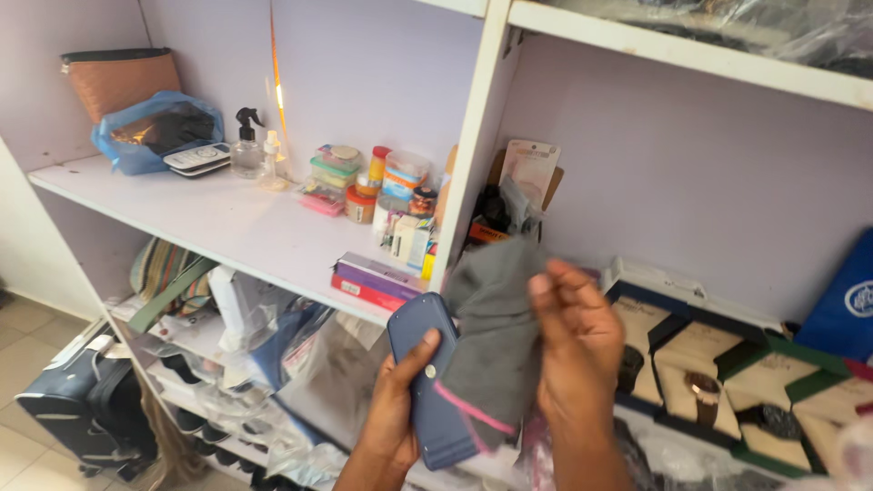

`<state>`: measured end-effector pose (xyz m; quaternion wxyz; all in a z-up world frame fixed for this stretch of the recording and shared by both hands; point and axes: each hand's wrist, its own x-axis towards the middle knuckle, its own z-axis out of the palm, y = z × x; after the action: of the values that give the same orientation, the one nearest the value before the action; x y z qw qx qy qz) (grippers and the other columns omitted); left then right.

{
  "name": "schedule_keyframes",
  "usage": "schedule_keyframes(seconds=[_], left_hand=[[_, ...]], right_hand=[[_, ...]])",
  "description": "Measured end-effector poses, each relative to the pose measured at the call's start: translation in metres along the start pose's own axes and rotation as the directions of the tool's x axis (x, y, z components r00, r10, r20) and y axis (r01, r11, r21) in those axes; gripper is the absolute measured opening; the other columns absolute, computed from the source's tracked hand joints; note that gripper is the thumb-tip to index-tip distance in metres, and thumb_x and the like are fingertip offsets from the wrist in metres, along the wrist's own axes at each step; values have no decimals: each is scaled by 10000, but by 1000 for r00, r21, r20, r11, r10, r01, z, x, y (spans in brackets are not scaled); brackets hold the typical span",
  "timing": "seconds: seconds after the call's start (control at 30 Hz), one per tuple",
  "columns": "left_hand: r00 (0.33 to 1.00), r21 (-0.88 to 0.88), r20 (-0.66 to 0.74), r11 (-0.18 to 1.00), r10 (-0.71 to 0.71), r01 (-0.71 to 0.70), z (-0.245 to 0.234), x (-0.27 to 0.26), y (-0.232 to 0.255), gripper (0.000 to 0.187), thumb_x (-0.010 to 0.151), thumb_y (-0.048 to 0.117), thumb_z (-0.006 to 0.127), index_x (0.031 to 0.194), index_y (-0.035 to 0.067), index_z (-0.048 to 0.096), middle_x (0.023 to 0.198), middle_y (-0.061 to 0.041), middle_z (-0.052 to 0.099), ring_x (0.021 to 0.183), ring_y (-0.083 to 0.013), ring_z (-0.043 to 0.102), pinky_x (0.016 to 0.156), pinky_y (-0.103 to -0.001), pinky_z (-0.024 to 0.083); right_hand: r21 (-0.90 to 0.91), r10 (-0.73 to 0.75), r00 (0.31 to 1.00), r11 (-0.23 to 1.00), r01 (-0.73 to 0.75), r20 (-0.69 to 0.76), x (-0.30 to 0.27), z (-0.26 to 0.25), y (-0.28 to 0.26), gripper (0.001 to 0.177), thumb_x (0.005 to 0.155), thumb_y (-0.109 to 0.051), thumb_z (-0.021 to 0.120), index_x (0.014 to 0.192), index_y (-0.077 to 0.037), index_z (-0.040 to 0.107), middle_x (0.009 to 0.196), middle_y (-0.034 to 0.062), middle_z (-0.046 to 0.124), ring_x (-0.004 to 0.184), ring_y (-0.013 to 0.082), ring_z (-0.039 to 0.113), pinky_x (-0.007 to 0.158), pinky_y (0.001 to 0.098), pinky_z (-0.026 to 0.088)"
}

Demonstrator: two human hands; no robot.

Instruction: The person cleans several items on a shelf using a grey cloth with pink trim. They wipe multiple wristwatches, a blue pouch, a white box, and a blue hair clipper, placing each item back on the shelf after cleaning.

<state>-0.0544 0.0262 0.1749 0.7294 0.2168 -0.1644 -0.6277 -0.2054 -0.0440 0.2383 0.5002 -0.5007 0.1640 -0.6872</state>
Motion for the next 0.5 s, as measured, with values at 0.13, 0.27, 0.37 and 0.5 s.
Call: schedule_keyframes(seconds=[0.13, 0.27, 0.37, 0.5], left_hand=[[983, 128, -54, 977, 178, -170, -29, -18, 6, 424, 978, 382, 578, 1213, 38, 653, 993, -135, 750, 857, -210, 719, 776, -353, 592], [986, -128, -29, 978, 165, -167, -78, -32, 7, 535, 925, 530, 492, 1313, 172, 578, 1154, -36, 705, 991, -162, 693, 844, -312, 574], [968, -168, -27, 953, 251, -252, -130, -38, 9, 568, 915, 530, 500, 1399, 232, 512, 1280, 30, 663, 1105, -116, 674, 913, -274, 561], [957, -199, 132, 953, 257, -228, -205, -42, 49, 521, 1067, 467, 585, 1380, 56, 518, 1162, -78, 677, 987, -171, 683, 848, -301, 562]], right_hand=[[-187, -204, 962, 953, 237, 181, -30, 47, -1, 171, 988, 2, 686, 1150, -41, 717, 1134, 76, 728, 1045, 165, 676, 944, 314, 553], [-660, 96, 698, 437, 611, 710, -98, 109, 37, 318, 974, -273, 626, 1266, -184, 719, 1483, 116, 579, 1304, 446, 478, 1065, 550, 353], [-699, 116, 704, 310, 644, 700, -150, 120, 72, 422, 1093, -233, 461, 1486, -143, 582, 1636, 149, 435, 1360, 523, 371, 1134, 598, 283], [-678, 53, 782, 537, 502, 621, -216, 112, 106, 519, 1037, -165, 450, 1513, 42, 436, 1622, 239, 412, 1487, 473, 386, 1212, 556, 263]])
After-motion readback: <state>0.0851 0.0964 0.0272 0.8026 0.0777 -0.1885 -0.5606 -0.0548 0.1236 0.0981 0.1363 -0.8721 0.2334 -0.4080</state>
